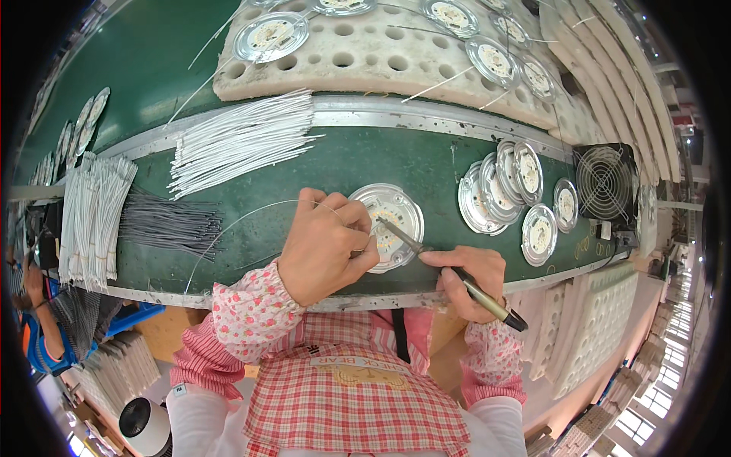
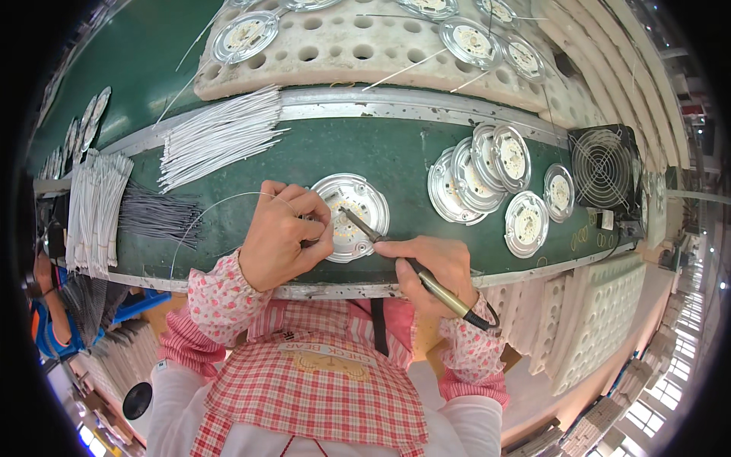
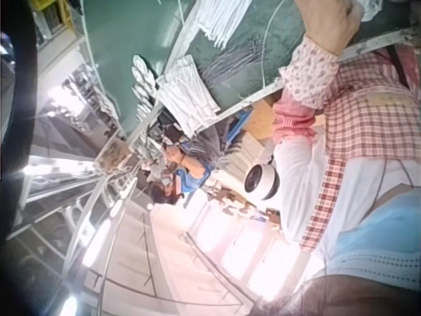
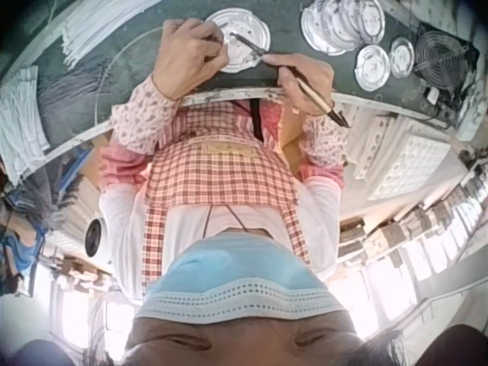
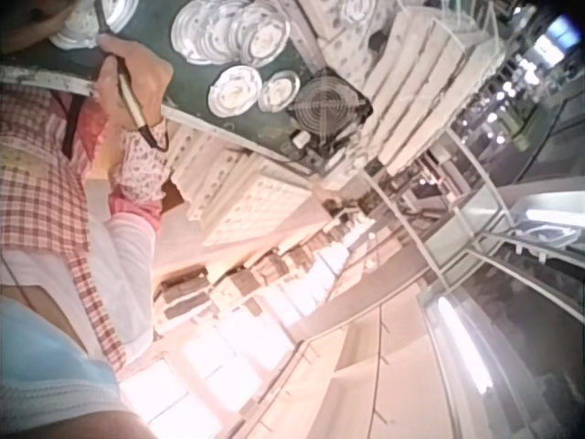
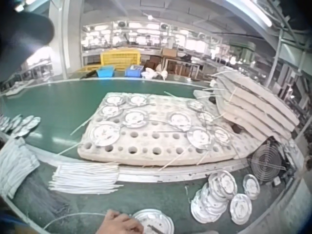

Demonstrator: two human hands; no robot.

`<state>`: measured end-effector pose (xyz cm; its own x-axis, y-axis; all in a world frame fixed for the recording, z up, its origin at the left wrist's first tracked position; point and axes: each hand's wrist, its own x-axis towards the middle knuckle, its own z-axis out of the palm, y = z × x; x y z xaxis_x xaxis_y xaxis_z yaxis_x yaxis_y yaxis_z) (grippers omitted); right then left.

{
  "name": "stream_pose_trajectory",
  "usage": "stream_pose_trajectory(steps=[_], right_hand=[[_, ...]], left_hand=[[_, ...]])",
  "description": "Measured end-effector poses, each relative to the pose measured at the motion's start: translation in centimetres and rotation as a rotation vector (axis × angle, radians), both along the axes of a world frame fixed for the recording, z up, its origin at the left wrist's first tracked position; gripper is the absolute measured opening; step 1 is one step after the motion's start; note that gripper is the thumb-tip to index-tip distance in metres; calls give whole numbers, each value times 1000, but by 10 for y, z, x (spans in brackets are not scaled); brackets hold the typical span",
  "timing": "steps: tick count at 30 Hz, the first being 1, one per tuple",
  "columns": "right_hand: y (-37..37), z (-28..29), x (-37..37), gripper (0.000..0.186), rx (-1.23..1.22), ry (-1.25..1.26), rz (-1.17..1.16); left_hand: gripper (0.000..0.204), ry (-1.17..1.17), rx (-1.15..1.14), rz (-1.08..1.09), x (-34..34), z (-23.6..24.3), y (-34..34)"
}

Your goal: The person solders wires onto circular LED light panels using a soldering iron and solder wire, picking up unfinished panels and stacking finished ones.

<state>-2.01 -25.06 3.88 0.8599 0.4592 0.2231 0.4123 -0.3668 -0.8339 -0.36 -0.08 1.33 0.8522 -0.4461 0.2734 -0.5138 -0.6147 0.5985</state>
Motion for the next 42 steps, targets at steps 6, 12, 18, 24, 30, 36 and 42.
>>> stream_pose_trajectory(steps=[6, 12, 18, 24, 30, 36, 42], right_hand=[[-6, -11, -6, 24, 68, 158, -24], [-8, -18, -12, 28, 148, 343, -111], [-4, -21, -17, 28, 240, 393, -175], [2, -4, -26, 28, 176, 442, -221], [30, -13, -9, 34, -53, 105, -270], [36, -30, -16, 37, -265, -391, -296], [15, -12, -33, 15, 195, 138, -363]], left_hand=[[18, -138, 33, 45, 3, -3, -13], [11, -284, 105, 56, -3, -13, -18], [35, -240, 174, 63, -17, -12, 8], [53, -276, 354, -36, -21, -14, 14], [53, -307, 412, -57, -20, -9, 14], [34, -250, 227, -20, -14, -7, 11], [7, -111, -104, 87, -8, -7, 11]])
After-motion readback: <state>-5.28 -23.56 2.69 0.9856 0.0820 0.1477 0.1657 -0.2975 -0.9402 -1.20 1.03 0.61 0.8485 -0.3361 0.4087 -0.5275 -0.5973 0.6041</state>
